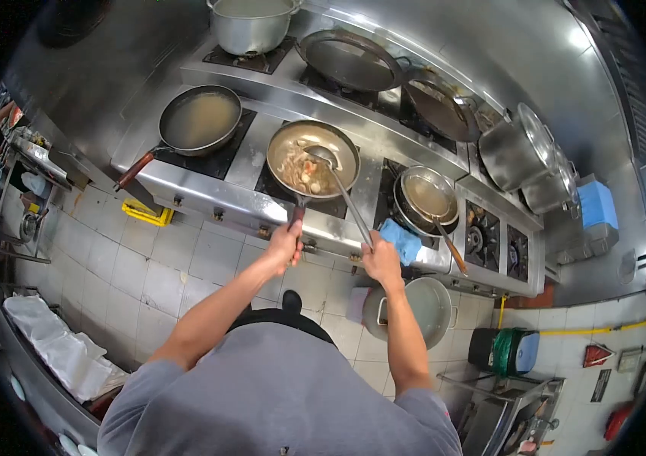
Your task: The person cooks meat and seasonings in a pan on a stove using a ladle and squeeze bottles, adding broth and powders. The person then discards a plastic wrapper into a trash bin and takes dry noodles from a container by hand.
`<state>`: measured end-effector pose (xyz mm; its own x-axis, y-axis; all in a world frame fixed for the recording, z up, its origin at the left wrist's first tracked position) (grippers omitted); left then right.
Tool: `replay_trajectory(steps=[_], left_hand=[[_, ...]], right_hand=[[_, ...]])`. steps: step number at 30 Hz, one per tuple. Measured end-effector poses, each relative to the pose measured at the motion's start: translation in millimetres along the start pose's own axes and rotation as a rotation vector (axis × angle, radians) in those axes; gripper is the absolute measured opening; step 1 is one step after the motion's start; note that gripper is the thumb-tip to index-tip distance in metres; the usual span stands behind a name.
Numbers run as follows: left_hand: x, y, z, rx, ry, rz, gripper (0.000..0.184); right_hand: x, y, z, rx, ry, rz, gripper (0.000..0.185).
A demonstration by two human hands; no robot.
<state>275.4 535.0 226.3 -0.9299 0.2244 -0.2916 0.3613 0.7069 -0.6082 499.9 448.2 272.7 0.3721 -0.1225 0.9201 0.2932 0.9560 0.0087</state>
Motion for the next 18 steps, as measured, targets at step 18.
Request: replay_trajectory(steps=[18], left_hand=[[11, 13, 31, -0.096, 0.010, 0.010, 0.036]], right_hand=[[-65, -35, 2, -0.312, 0.521, -0.314, 0.036]])
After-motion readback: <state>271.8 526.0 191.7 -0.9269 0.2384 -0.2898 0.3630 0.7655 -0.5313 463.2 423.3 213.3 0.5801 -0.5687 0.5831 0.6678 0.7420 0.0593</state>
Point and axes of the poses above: each hand's wrist, its own y-axis towards the middle knuckle, its own x-axis out of the back of the hand, z = x × y, the point moved 2 cm from there along y, towards the middle knuckle, and after that the axes turned 1 degree about -z, right-handed, at the moved point
